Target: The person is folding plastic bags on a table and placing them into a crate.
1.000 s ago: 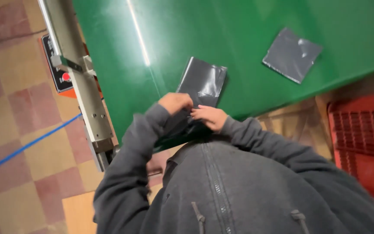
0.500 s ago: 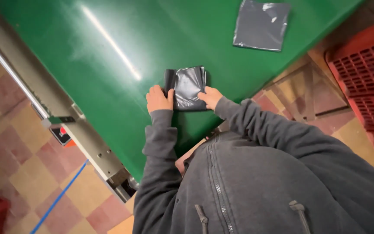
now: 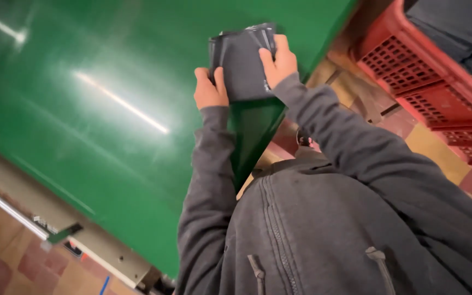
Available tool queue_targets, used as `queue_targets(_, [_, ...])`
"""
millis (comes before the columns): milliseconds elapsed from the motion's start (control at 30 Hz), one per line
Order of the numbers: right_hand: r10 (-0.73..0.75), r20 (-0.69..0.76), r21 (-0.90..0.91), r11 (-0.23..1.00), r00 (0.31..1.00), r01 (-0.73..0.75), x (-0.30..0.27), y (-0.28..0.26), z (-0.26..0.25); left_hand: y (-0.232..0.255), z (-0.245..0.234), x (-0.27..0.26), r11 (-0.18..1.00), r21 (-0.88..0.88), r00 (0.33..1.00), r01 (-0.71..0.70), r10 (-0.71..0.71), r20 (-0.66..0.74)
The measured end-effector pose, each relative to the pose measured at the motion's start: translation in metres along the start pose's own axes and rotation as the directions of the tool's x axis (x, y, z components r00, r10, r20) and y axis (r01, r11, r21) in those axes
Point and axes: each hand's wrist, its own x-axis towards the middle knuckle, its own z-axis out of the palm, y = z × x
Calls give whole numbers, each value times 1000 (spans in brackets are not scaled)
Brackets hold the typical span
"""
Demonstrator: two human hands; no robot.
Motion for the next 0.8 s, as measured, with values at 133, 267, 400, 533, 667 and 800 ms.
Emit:
queue_targets(133, [43,35,-371,928,998,-27,51,60,9,-24,68,45,967,247,995,64,-80,56])
queue_targets(267, [69,82,-560,829,994,-12,63,99,21,-24,88,52,922,369,981,122,-168,97])
queue_targets(400, [71,140,-615,788,988,30,69,100,19,-25,97,50,870,486,992,80,-118,49])
queue_targets(533, [-79,127,-624,769,989,141,73,84,10,-31,104,51,768,639,999,-46,33,32])
queue_targets(667, [-190,167,-610,751,967,253,91,74,1,-43,114,62,869,484,986,100,-151,68])
queue_targets(800, [-270,489,-376,793,830,479,115,41,-23,-7,87,49,935,196,955,-295,282,91])
